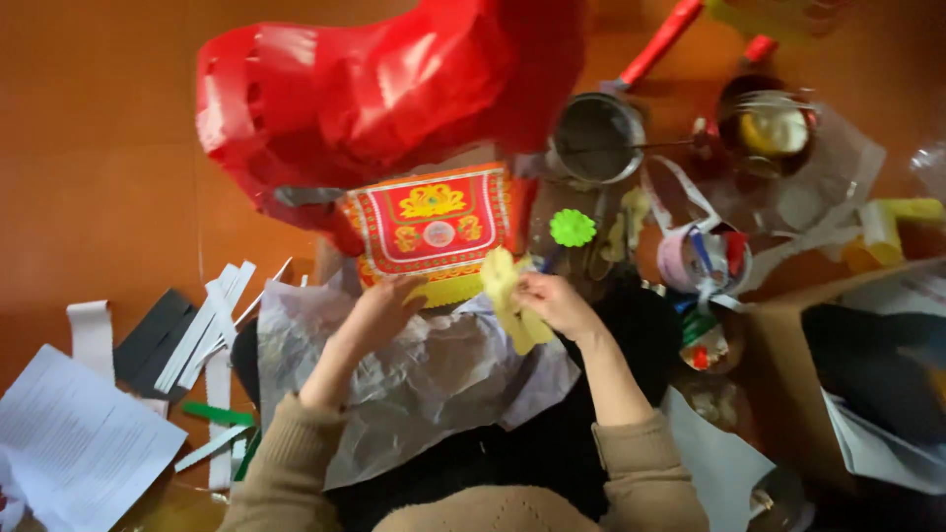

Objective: Decorating red paper horse models with yellow paper manes and decorative saddles

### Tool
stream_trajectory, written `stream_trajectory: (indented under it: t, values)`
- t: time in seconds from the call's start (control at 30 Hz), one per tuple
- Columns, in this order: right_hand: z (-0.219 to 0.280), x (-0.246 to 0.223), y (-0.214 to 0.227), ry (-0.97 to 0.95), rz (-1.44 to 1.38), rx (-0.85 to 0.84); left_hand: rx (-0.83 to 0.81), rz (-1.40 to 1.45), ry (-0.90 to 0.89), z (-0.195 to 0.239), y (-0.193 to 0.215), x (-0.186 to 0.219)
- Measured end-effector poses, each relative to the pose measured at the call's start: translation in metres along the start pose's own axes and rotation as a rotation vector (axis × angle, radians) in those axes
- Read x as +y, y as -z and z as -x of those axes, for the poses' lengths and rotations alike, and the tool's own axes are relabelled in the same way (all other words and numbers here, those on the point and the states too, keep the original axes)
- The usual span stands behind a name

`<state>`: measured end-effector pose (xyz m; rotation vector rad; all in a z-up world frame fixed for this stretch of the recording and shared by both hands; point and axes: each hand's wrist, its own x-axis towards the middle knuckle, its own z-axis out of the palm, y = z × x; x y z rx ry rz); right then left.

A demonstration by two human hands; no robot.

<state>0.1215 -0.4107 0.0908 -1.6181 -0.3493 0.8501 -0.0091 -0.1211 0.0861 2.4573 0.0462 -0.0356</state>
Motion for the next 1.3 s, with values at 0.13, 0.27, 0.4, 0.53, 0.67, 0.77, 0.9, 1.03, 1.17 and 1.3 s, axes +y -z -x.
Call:
stream_trajectory:
  t: [0.13,0.27,0.4,0.53,0.67,0.77,0.9,1.03,1.17,1.3]
  values:
    - [-0.065,0.011,-0.055,0.109,0.089,-0.100,-0.063,-0.070,0.070,-0.048,0.000,-0.064]
    - [-0.144,0.014,-0.089,0.079,0.150,0.044,-0.271,-1.231,-0.447,-0.090,-0.027,-0.112]
    - [-0.202,0.065,-0.089,-0.242,0.370,0.294,-0.223,-0.252,0.075,-0.140,-0.104,-0.140]
    - [-0.209,0.079,-0.088,-0.296,0.361,0.299,-0.008,-0.592,0.014,-0.158,-0.110,-0.111]
    - [-0.201,0.059,-0.089,-0.391,0.345,0.314,-0.028,-0.339,0.175,-0.163,-0.080,-0.076]
    - [-0.196,0.044,-0.089,-0.454,0.380,0.352,-0.002,-0.315,0.189,-0.165,-0.067,-0.069]
    - [-0.170,0.007,-0.095,-0.226,0.668,0.347,0.015,-0.428,0.143,-0.156,-0.065,-0.073]
    - [-0.152,0.046,-0.095,0.198,0.872,0.348,-0.070,-0.468,0.118,-0.148,-0.159,-0.141]
    - [-0.114,0.043,-0.118,0.144,1.157,0.025,-0.021,-0.433,0.132,-0.149,-0.151,-0.132]
    - [-0.098,0.092,-0.122,-0.002,1.320,-0.156,0.105,-0.528,0.046,-0.146,-0.154,-0.140]
